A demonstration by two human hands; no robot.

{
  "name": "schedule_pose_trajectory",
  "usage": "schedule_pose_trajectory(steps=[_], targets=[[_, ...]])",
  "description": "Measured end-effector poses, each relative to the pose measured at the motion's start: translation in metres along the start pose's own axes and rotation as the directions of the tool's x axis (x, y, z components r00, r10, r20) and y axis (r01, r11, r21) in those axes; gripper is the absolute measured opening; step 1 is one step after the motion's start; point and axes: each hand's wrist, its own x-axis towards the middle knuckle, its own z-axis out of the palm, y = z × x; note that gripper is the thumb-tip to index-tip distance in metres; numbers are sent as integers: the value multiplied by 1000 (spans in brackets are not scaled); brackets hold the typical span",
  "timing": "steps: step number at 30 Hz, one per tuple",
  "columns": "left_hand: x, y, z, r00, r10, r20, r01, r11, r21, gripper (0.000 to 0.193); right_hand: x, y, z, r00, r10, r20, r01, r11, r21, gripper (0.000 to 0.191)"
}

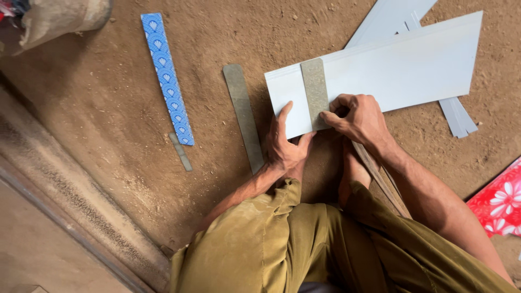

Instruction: The person uses large shears to cut patterned and plain paper strips into smaller rectangular pieces. They align the strips, cut them, and stack the resulting pieces on the floor.

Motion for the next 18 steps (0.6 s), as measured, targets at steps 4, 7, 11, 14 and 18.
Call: schedule_pose_trajectory(steps=[4,7,11,14,18], targets=[[-2,0,-1,1000,-1,-7,1,1000,-10,90,2,-1,0,999,30,16,-30,999,-11,31],[-2,-3,0,1000,8,-11,-8,1000,0,90,5,-1,-1,1000,16,23,-15,1000,-20,30],[2,-2,1,998,63,-9,-62,998,26,94,8,2,0,998,36,54,-36,999,2,29],[3,4,-4,998,60,-3,-60,998,34,106,9,4,1,997,58,54,-59,998,14,27],[6,2,-21,999,26,28,-22,990,-139,121,2,4,-3,999,36,20,-36,998,46,24]])
